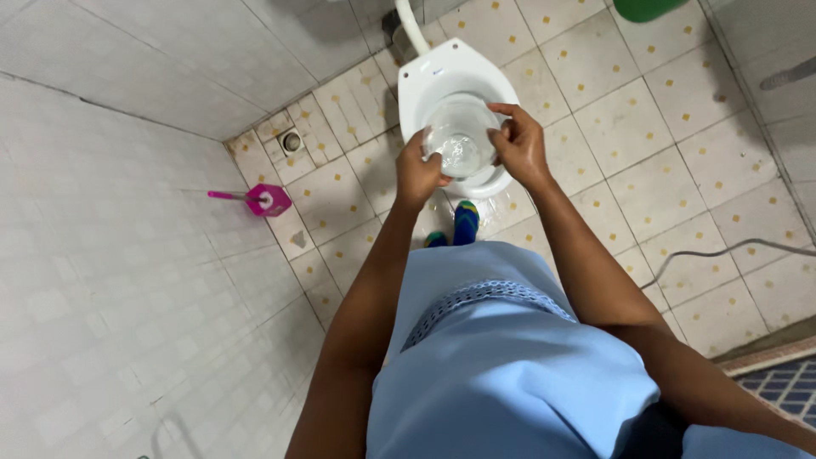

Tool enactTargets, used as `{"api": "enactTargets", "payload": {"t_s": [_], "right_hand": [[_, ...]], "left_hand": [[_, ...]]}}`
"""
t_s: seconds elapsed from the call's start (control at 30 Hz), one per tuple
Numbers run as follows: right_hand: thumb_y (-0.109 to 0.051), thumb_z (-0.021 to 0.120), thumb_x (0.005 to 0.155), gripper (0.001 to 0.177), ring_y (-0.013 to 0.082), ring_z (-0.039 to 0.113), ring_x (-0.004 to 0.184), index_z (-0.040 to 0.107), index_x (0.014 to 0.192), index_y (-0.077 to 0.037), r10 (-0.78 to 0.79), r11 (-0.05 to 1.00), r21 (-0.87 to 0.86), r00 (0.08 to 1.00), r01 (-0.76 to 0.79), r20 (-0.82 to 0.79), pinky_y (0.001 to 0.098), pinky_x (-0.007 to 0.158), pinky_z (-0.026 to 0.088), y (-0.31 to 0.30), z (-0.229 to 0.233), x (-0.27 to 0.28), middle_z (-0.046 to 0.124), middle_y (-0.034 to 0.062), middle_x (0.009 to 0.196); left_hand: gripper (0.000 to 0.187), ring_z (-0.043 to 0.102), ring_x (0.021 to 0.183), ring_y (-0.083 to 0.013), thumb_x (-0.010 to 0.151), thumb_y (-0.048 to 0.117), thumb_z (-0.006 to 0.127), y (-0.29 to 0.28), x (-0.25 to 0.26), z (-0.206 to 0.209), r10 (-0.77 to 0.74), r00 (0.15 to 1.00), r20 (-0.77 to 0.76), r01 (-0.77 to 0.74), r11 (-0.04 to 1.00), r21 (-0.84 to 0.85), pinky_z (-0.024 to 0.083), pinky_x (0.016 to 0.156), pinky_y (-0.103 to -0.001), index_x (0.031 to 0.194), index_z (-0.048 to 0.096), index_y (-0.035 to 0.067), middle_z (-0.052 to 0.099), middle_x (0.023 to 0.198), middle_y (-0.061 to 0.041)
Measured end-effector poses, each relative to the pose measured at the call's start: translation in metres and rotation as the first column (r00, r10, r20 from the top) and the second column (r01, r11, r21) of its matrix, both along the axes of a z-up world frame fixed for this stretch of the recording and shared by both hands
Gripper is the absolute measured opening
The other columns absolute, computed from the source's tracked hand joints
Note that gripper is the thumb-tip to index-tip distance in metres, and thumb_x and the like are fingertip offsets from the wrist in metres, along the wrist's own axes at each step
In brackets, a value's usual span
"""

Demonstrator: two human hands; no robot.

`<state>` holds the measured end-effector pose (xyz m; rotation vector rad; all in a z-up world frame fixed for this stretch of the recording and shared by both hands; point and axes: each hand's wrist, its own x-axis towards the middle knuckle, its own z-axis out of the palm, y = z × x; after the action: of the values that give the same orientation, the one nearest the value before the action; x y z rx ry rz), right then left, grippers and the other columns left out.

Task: The person pours water from a plastic container into a toilet bowl and wipes the rim and interior surfaces by hand.

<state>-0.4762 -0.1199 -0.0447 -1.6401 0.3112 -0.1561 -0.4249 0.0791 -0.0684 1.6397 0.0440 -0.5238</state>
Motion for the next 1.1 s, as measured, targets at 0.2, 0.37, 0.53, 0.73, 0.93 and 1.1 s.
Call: {"api": "enactTargets", "payload": {"t_s": [0.2, 0.37, 0.53, 0.73, 0.93, 1.1], "right_hand": [[0.002, 0.064, 0.093, 0.042, 0.0093, 0.057, 0.050, 0.055, 0.134, 0.003, 0.053, 0.990, -0.127, 0.997, -0.059, -0.051, 0.0272, 0.045, 0.051, 0.034, 0.003, -0.019, 0.054, 0.0006, 0.067], [0.005, 0.059, 0.091, 0.047, 0.0121, 0.056, 0.048, 0.055, 0.138, 0.002, 0.014, 0.978, -0.207, 0.998, -0.025, -0.058, 0.0286, 0.044, 0.050, 0.034, 0.005, -0.021, 0.053, 0.0041, 0.064], [0.007, 0.056, 0.088, 0.051, 0.0155, 0.061, 0.048, 0.060, 0.139, 0.001, -0.083, 0.951, -0.306, 0.990, 0.046, -0.111, 0.0322, 0.044, 0.052, -0.005, -0.004, -0.005, 0.062, 0.0101, 0.066], [0.005, 0.053, 0.086, 0.047, 0.0269, 0.070, 0.052, 0.066, 0.131, 0.003, -0.133, 0.808, -0.582, 0.934, -0.092, -0.333, 0.0354, 0.063, 0.060, -0.077, -0.041, 0.033, 0.072, 0.0242, 0.074], [0.001, 0.059, 0.083, 0.039, 0.0284, 0.072, 0.055, 0.069, 0.120, 0.004, -0.191, 0.766, -0.626, 0.876, -0.150, -0.443, 0.0396, 0.060, 0.060, -0.137, -0.110, 0.093, 0.073, 0.0215, 0.081], [-0.001, 0.059, 0.089, 0.016, 0.0279, 0.071, 0.059, 0.071, 0.094, 0.008, -0.068, 0.687, -0.631, 0.832, -0.361, -0.551, 0.0392, 0.064, 0.061, -0.161, -0.147, 0.165, 0.072, 0.0225, 0.076]], "left_hand": [[0.058, 0.077, 0.072, -0.0225, 0.090, -0.007, 0.051, 0.026, -0.018, -0.016, 0.083, 0.996, 0.022, -0.080, 0.989, -0.124, 0.067, 0.056, -0.030, 0.147, 0.045, -0.003, 0.067, 0.124, -0.025], [0.059, 0.077, 0.076, -0.0234, 0.091, -0.003, 0.052, 0.021, -0.028, -0.029, 0.096, 0.995, 0.021, -0.091, 0.981, -0.172, 0.067, 0.059, -0.031, 0.150, 0.043, -0.002, 0.065, 0.125, -0.025], [0.059, 0.075, 0.081, -0.0230, 0.097, 0.024, 0.068, 0.014, -0.028, -0.059, 0.127, 0.983, -0.132, -0.134, 0.990, -0.045, 0.060, 0.060, -0.030, 0.147, 0.045, 0.002, 0.062, 0.125, -0.019], [0.042, 0.073, 0.098, -0.0183, 0.106, 0.030, 0.065, 0.039, -0.022, -0.097, 0.199, 0.962, 0.185, -0.224, 0.967, 0.121, 0.059, 0.081, -0.029, 0.134, 0.067, -0.001, 0.076, 0.117, -0.015], [0.047, 0.073, 0.089, -0.0171, 0.095, 0.029, 0.066, 0.017, -0.031, -0.064, 0.394, 0.915, -0.091, -0.381, 0.915, 0.131, 0.059, 0.067, -0.030, 0.132, 0.060, 0.000, 0.072, 0.112, -0.013], [0.046, 0.074, 0.088, -0.0195, 0.098, 0.029, 0.069, -0.033, -0.037, -0.078, 0.407, 0.911, 0.061, -0.410, 0.889, 0.202, 0.059, 0.075, -0.029, 0.131, 0.064, -0.002, 0.077, 0.108, -0.017]]}}
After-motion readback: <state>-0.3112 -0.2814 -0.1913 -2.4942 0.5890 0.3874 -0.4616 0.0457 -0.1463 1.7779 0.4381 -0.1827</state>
